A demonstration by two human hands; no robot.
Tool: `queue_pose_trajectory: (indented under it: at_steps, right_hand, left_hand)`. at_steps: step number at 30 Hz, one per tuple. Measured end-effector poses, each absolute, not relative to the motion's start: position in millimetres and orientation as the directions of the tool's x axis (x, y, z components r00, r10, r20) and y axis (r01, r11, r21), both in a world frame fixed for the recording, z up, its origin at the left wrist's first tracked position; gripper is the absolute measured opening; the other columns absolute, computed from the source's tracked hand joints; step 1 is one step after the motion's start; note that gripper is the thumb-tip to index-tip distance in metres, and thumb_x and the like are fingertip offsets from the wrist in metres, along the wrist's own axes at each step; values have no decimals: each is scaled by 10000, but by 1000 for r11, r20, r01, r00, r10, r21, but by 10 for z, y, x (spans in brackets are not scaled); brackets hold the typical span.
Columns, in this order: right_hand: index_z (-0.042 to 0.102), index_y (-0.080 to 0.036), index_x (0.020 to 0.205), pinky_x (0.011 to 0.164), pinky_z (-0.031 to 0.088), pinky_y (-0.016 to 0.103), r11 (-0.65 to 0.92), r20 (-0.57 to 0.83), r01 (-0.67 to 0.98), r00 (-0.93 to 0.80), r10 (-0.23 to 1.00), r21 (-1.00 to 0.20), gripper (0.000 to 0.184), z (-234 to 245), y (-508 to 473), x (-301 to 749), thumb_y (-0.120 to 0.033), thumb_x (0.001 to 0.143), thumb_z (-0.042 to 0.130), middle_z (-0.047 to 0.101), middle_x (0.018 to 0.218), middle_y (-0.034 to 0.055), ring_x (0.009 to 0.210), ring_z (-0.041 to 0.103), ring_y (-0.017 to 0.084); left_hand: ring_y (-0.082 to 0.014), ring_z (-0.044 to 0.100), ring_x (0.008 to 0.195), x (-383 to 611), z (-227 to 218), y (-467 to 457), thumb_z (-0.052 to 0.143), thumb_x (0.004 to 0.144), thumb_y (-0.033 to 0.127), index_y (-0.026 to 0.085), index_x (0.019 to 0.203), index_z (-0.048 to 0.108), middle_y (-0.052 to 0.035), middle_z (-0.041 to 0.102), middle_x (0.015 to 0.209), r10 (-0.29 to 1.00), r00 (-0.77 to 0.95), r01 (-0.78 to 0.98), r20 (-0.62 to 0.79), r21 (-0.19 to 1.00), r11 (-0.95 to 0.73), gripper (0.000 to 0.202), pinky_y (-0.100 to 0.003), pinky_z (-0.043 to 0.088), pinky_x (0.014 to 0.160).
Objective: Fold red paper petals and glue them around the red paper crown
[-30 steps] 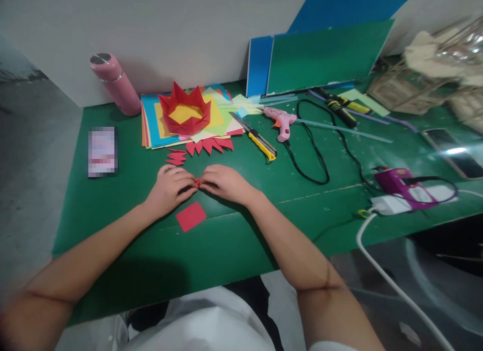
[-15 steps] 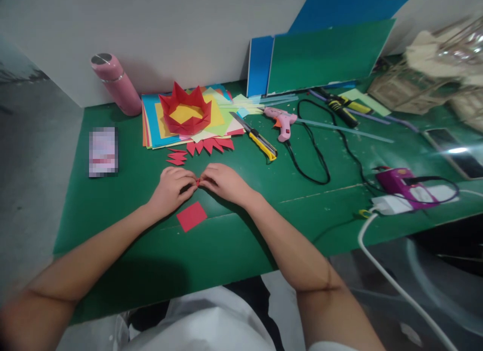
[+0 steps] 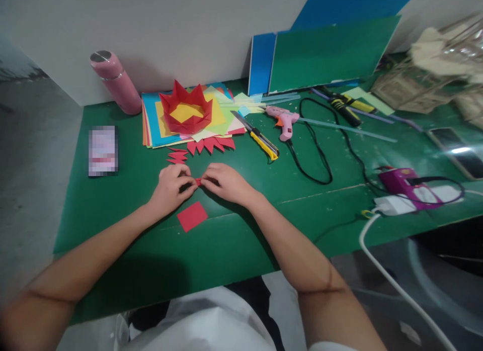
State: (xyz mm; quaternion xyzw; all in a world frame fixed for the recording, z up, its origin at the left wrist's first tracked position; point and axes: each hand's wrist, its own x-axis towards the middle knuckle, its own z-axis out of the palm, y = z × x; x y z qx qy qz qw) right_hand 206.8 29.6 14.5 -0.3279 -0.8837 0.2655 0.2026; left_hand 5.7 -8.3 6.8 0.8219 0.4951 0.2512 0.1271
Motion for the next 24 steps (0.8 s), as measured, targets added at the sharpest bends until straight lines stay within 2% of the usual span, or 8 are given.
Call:
queue_pose_trajectory:
  at_steps: [13,24]
  right_hand:
    - [588,-166,718,609,341,237,565,149,528,-633,759,-634,82,126,287,2001,-159,799,593,520,682,1,652,471,124]
    - [589,-171,720,616,338,240,526,106,553,-617,780,-646,67,167,275,1987,-156,784,602,518,685,-1,650,468,124]
  left_hand:
    - [-202,541,947,54,21,-75,640,845,269,198,777,667,-38,598,931,901,351,755,256,491,-434,102,-372,357,835]
    - [-202,546,935,62,22,-77,601,886,299,199,809,673,-36,629,941,910,334,771,245,485,-413,145,-381,347,830]
